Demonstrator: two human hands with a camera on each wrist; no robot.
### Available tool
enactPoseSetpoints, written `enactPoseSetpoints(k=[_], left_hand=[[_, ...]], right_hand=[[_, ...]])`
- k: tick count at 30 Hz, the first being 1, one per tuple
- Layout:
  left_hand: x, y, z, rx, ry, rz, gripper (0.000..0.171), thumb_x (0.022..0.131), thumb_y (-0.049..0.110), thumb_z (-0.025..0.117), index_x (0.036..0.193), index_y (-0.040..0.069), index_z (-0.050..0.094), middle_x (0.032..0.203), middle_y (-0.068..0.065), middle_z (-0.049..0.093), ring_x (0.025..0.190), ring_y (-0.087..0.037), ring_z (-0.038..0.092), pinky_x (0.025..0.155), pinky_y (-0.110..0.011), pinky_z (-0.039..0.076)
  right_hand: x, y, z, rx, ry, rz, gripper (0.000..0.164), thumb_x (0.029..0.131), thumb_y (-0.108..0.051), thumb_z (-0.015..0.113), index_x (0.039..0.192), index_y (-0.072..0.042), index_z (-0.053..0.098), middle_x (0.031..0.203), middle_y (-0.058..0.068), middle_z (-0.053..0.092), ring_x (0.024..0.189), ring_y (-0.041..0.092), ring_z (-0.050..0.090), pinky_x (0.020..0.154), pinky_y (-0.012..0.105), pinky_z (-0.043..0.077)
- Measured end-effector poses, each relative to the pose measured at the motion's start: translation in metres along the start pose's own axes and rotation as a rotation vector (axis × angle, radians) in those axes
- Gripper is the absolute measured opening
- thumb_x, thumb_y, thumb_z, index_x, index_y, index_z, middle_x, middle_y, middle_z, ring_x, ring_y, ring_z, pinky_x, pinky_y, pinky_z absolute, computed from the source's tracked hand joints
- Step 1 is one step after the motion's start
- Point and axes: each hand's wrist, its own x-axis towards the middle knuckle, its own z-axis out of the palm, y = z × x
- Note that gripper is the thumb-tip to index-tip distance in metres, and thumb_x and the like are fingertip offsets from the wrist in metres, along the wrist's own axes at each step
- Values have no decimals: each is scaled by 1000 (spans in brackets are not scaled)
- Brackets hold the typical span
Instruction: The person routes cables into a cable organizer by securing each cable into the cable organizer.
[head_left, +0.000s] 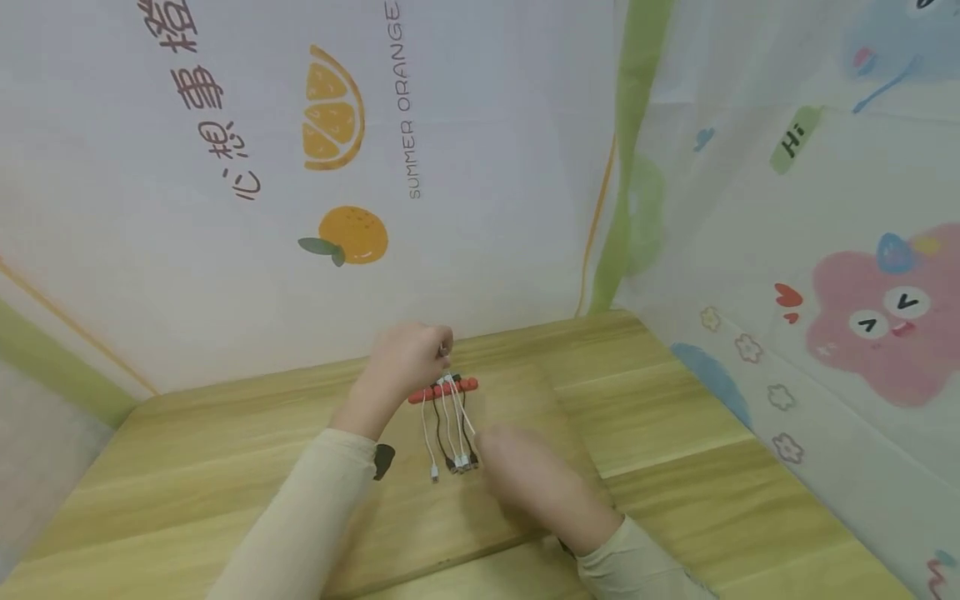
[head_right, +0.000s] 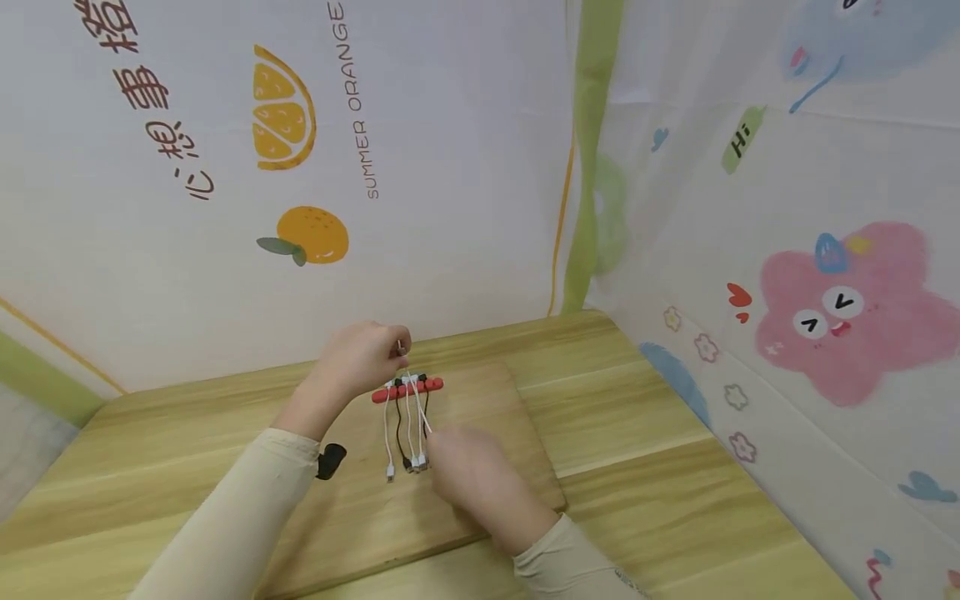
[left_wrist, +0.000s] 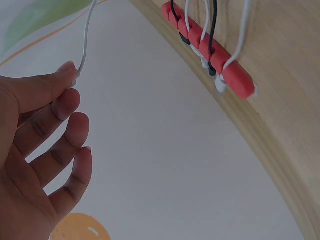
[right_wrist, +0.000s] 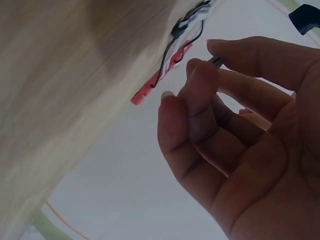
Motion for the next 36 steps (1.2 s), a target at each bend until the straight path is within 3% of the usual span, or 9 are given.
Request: enactPoseSetpoints(k=[4, 9, 19, 23, 31, 36], left_hand=[[11, 1, 4, -12, -13, -19, 13, 98, 20, 75, 109, 17, 77, 103, 1, 80, 95, -21, 74, 81, -44, 61], [29, 2, 15, -20, -13, -41, 10, 98, 20, 73, 107, 16, 77, 102, 0, 79, 95, -21, 73, 81, -44, 61], [44, 6, 57, -1, -28, -49, 3, 90, 11, 75, 90, 13, 74, 90, 0, 75, 84, -20, 68, 78, -42, 60], [47, 8, 71, 14, -40, -85, 6, 89, 10, 74, 86, 15, 72, 86, 0, 74, 78, -18, 66, 72, -43, 59], [52, 9, 87, 17, -78, -152, 27, 82, 29, 90, 78, 17, 66, 76, 1, 69, 70, -18, 60, 62, -44, 54], [55, 9, 93, 10, -93, -184, 25, 84, 29, 88, 78, 18, 67, 74, 3, 67, 68, -17, 57, 62, -42, 53]], right_hand=[[7, 3, -4, 4, 2, -6, 24, 84, 3, 69, 70, -13, 59, 66, -3, 51, 55, 9, 41, 46, 23, 36], [12, 4, -9, -25, 39, -13, 35, 80, 4, 70, 60, -16, 49, 63, -4, 44, 53, 9, 36, 45, 23, 30], [19, 7, -1, -147, 1, -54, 28, 80, -1, 72, 64, -16, 55, 64, -4, 54, 54, 9, 42, 44, 27, 37], [23, 10, 9, -123, -27, -79, 21, 79, 0, 72, 69, -14, 61, 67, -1, 60, 56, 11, 46, 46, 29, 41], [28, 14, 15, -91, 14, -131, 16, 78, 2, 72, 73, -10, 63, 69, 2, 62, 59, 10, 43, 50, 29, 43], [27, 15, 15, -102, 18, -143, 15, 78, 3, 73, 73, -9, 66, 68, 2, 61, 58, 10, 42, 50, 27, 42]])
